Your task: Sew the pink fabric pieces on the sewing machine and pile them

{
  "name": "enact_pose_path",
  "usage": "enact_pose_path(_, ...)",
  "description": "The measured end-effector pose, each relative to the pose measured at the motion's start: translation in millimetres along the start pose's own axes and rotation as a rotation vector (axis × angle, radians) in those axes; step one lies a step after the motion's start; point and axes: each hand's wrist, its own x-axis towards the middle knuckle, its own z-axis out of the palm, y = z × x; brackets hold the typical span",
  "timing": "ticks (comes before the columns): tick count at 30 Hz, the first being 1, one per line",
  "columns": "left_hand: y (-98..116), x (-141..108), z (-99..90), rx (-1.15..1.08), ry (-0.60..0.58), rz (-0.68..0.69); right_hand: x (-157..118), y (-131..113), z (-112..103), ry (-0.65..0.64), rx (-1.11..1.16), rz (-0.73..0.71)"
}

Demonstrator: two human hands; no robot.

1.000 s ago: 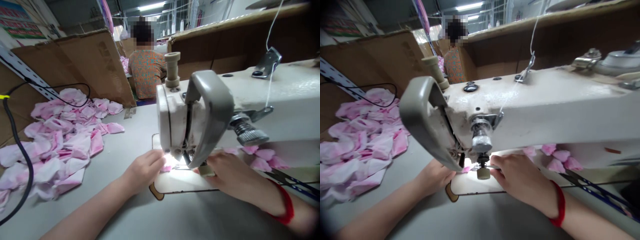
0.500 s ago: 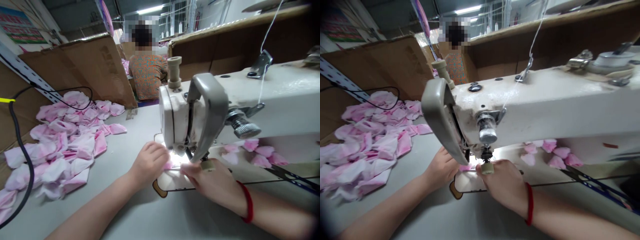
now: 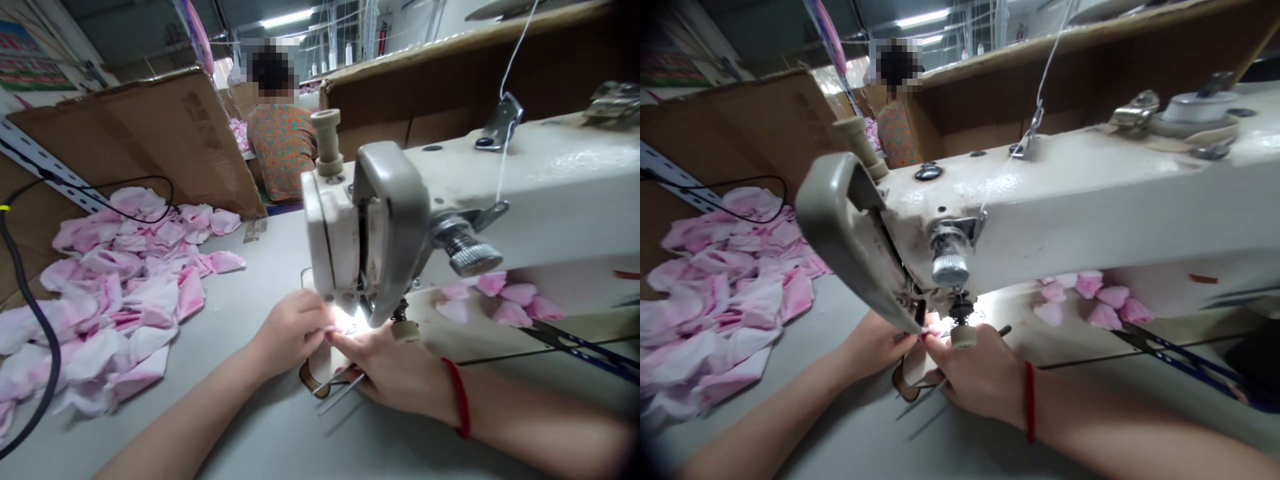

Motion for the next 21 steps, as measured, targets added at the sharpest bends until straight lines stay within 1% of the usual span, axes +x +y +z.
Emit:
enact_pose_path(3, 6, 0, -0.7, 0.034, -0.032, 0.087, -1, -2, -3, -0.036, 0.089, 0.005)
enact_pose_path(4, 8, 0, -0.6, 0.04, -0.055, 0.094, -2, -3, -3, -0.05, 0.118, 0.004)
enact_pose_path(6, 11, 0, 0.6, 0.056, -0.077, 0.061, -3, -4, -4, -0.068, 0.163, -0.002)
enact_pose_path(9, 16, -1, 5.0, 0.081, -0.059, -0.004, -5, -6, -1, -0.045, 0.183, 0.007)
enact_pose_path(15, 21, -2, 12.9, 0.225, -0.006, -0.026, -7, -9, 1, -0.014, 0.117, 0.01)
enact_pose_path(18, 24, -1, 14.3, 0.306, 0.03, -0.031, -7, -11, -2, -0.04, 0.146, 0.021)
enact_pose_path(21, 25, 1, 15.0, 0.342, 0.064, -0.033, -11, -6, -11, -0.074, 0.224, 0.047)
